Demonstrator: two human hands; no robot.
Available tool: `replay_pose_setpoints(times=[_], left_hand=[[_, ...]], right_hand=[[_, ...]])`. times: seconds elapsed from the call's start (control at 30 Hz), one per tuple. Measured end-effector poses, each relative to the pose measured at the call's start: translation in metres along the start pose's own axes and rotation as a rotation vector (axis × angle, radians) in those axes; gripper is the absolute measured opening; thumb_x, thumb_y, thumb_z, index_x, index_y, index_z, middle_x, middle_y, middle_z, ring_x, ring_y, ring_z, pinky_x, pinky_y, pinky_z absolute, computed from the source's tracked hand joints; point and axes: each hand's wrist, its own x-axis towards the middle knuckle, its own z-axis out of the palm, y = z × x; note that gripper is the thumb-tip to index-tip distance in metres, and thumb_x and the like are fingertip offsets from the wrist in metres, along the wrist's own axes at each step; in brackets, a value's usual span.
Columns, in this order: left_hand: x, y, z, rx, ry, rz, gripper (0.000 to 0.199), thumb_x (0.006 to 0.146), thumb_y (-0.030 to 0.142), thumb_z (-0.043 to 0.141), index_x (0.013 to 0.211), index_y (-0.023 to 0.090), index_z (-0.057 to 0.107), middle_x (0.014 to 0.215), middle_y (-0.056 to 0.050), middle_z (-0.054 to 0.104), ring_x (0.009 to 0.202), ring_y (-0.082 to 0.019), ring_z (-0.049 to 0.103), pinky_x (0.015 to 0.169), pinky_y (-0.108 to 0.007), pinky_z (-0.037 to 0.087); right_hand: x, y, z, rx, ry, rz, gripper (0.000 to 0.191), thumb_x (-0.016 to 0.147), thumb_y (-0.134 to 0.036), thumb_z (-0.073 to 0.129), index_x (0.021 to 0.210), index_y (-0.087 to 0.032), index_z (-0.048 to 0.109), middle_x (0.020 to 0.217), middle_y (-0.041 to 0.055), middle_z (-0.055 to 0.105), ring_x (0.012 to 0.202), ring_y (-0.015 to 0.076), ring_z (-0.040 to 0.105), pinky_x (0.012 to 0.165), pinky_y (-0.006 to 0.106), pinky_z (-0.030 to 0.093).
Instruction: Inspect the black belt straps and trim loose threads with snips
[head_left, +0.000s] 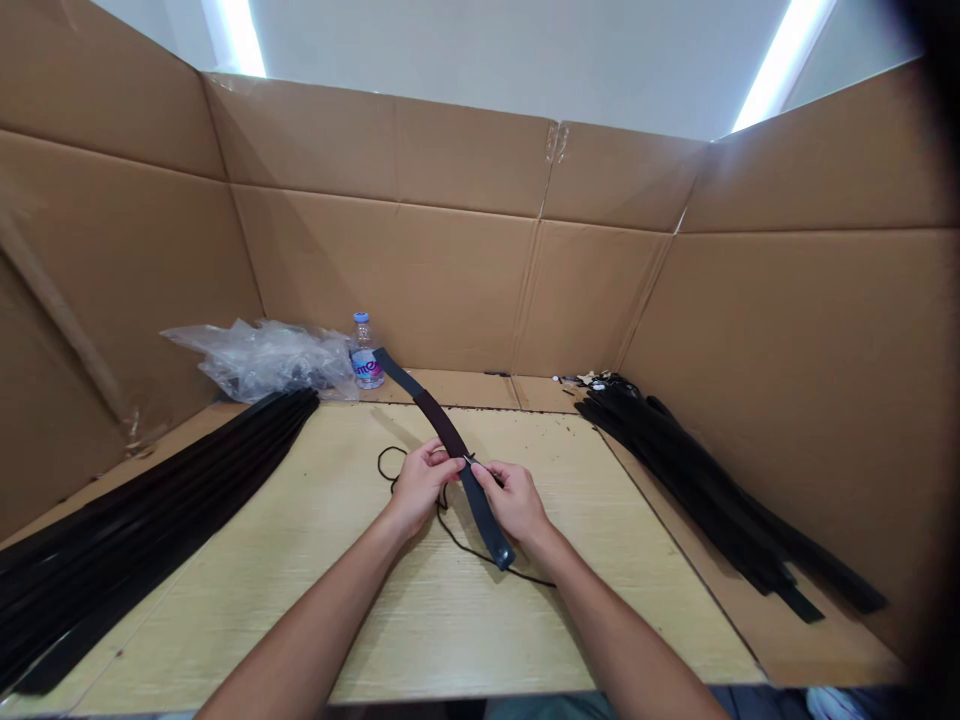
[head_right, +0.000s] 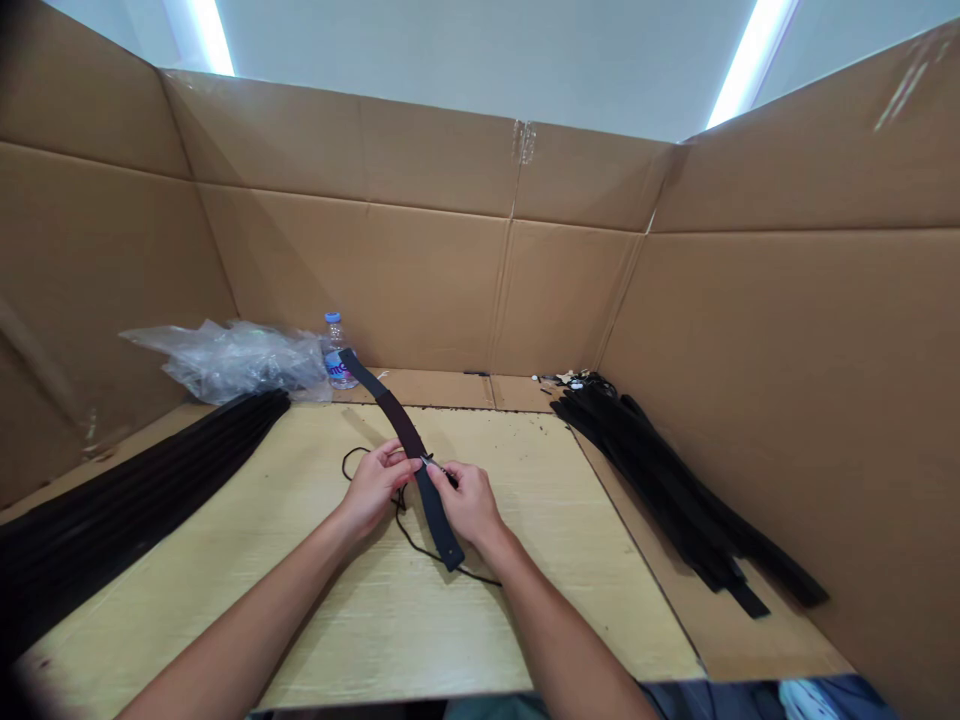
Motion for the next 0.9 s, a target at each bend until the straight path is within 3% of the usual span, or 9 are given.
replay_pose_setpoints(times=[0.63, 0.9], left_hand=[[0.0001, -0.0005, -0.0013, 0.018, -0.001, 0.013, 0.035, 0.060, 0.019, 0.075, 0.094, 0.013, 0.065, 0.086, -0.007, 0.071, 0.075, -0.013, 0.064, 0.065, -0.019, 0.048], [0.0016, -0.0024, -0.0023, 0.013, -0.020, 0.018, 0.035, 0.060, 0.021, 0.076, 0.092, 0.014, 0.065, 0.085, -0.006, 0.070, 0.075, -0.013, 0.064, 0.066, -0.020, 0.049]], right_hand=[[-0.0004, -0.0031, 0.0003, -0.001, -0.001, -0.033, 0.044, 0.087, -0.047, 0.049, 0.066, -0.011, 0.063, 0.055, 0.0000, 0.048, 0.050, 0.0102, 0.038, 0.047, 0.022, 0.027], [0.0018, 0.0015, -0.0017, 0.016, -0.050, -0.032, 0.044, 0.088, -0.048, 0.049, 0.070, -0.011, 0.066, 0.061, 0.0022, 0.054, 0.057, 0.0123, 0.043, 0.052, 0.022, 0.032]])
